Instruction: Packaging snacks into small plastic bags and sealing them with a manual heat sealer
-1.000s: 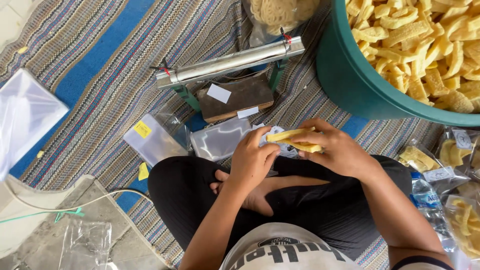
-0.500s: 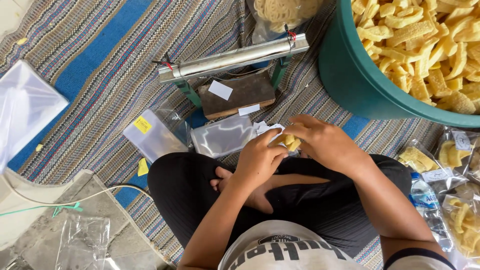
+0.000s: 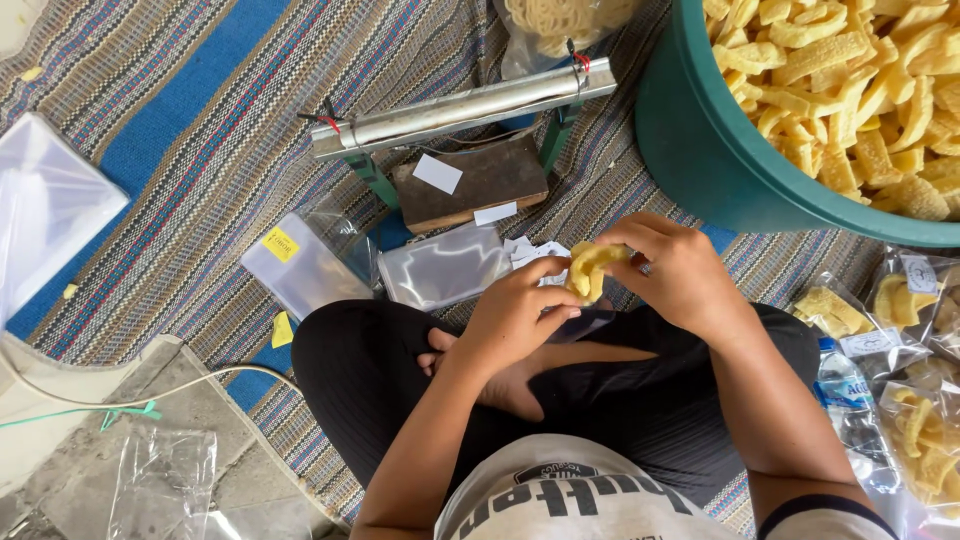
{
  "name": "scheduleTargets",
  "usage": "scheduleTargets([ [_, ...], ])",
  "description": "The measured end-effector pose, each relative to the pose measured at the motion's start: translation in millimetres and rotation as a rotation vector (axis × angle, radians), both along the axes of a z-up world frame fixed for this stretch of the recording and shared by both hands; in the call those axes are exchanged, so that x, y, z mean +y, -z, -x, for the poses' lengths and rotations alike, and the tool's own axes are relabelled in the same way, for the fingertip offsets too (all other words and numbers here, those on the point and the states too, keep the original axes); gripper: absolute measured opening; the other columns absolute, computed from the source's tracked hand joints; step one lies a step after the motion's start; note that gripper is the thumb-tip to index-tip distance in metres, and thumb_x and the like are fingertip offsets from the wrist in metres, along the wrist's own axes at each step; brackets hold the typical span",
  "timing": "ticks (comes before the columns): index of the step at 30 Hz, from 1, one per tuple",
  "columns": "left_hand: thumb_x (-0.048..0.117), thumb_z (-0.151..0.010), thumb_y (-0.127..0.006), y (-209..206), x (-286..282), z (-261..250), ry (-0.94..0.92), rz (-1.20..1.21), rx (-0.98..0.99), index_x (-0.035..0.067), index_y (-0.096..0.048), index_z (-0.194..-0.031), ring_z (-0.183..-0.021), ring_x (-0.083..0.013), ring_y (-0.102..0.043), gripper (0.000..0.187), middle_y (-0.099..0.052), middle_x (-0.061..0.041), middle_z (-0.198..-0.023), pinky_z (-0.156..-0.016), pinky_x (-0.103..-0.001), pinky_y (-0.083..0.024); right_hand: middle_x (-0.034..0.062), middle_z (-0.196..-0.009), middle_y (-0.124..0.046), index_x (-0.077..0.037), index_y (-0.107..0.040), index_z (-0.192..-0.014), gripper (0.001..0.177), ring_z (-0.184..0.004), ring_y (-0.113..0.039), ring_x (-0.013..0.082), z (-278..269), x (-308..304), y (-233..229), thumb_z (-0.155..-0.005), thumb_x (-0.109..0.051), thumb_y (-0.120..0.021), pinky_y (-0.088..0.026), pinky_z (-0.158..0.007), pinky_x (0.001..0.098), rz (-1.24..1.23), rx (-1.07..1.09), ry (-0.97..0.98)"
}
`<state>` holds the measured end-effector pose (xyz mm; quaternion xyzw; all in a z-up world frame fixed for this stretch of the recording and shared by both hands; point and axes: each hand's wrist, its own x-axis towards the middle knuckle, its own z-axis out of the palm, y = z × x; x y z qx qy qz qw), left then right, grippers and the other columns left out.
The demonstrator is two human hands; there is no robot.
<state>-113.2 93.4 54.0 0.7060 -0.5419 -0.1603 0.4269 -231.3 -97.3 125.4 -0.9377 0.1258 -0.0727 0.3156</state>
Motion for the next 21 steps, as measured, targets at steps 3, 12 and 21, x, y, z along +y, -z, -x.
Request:
scheduleTargets([
  [3,0.022,-0.089,-0.077,-5.7,-0.1,-3.2,0.016,0.007,0.086,0.019,-0.077,-0.092,-0.110,-0.0380,-0.071,0.005,-0.068,-0.010,-0.123,-0.085,-0.046,-0.060,0.0038,-0.110,-0.069,-0.017,-0.075,-0.110,0.029,-0.099,-0.074,0.0252,2.4,0.9,14.8,-0.084,-0.005,-0.082,-0.062,-0.074,0.0303,0.016,-0.172,0.020],
  [12,0.015,-0.090,-0.080,-32.9,5.6,-25.1,0.231,0.194,0.512,0.013,-0.078,-0.094,-0.108,-0.0369,-0.072,0.005,-0.073,-0.013,-0.114,-0.093,-0.044,-0.056,0.0045,-0.102,-0.071,-0.015,-0.080,-0.096,0.014,-0.100,-0.074,0.0257,-4.6,8.8,-4.9,-0.088,-0.004,-0.080,-0.060,-0.084,0.0356,0.018,-0.512,-0.144],
  [21,0.012,-0.086,-0.079,-27.4,3.2,-34.9,0.235,0.096,0.443,0.010,-0.076,-0.093,-0.113,-0.0385,-0.069,0.009,-0.068,-0.016,-0.124,-0.097,-0.045,-0.053,0.0206,-0.104,-0.078,-0.002,-0.077,-0.105,0.033,-0.128,-0.051,0.0590,-11.1,14.7,-22.0,-0.088,-0.030,-0.072,-0.038,-0.102,0.0713,-0.206,-0.098,-0.435],
])
